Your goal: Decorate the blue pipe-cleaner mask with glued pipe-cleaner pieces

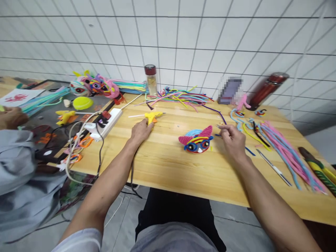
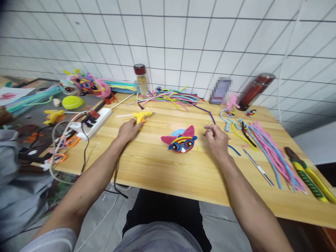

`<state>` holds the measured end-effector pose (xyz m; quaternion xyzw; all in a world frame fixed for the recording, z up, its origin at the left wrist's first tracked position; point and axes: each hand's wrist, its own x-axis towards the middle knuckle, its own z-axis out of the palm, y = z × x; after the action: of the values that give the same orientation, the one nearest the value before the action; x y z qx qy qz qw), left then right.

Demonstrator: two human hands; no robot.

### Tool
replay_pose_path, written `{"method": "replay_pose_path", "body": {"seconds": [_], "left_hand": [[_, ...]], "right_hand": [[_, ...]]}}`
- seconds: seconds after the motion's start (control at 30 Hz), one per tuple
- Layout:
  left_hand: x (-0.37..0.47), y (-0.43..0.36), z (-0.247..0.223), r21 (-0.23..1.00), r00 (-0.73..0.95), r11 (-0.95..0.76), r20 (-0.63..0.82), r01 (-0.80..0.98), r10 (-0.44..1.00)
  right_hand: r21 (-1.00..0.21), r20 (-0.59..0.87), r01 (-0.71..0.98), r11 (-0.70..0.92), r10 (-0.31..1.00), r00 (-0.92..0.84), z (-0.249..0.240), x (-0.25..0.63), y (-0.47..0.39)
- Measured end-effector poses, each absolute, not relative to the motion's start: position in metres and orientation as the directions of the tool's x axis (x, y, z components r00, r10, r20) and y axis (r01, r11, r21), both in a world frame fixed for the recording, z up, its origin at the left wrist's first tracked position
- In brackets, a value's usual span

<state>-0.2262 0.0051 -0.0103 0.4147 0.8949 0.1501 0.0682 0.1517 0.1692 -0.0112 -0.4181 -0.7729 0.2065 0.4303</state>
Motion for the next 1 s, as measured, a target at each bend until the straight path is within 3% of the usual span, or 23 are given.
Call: {"method": "replay_pose_path", "body": {"seconds": [0.37,0.83,1.0], "left_hand": [[-0.224,0.007,-0.004,0.351,-0.694,0.647,0.011,0.677,0.72],[-0.224,0.016,-0.004,0.211,-0.724,0.716,-0.051,0.665,0.688],[-0.226,0.017,-0.004,0.289,-0.73,0.713,-0.063,0.639,0.681]], "right_hand": [[-0.604,0.565,0.437,0.666,0.745,-0.354,-0.015,0.149,0.168],[-0.522,0.607,0.432,0.735,0.676,-0.417,-0.026,0.137,0.169],[-0.542,0.573,0.453,0.708,0.706,-0.417,-0.026,0.138,0.174]]}}
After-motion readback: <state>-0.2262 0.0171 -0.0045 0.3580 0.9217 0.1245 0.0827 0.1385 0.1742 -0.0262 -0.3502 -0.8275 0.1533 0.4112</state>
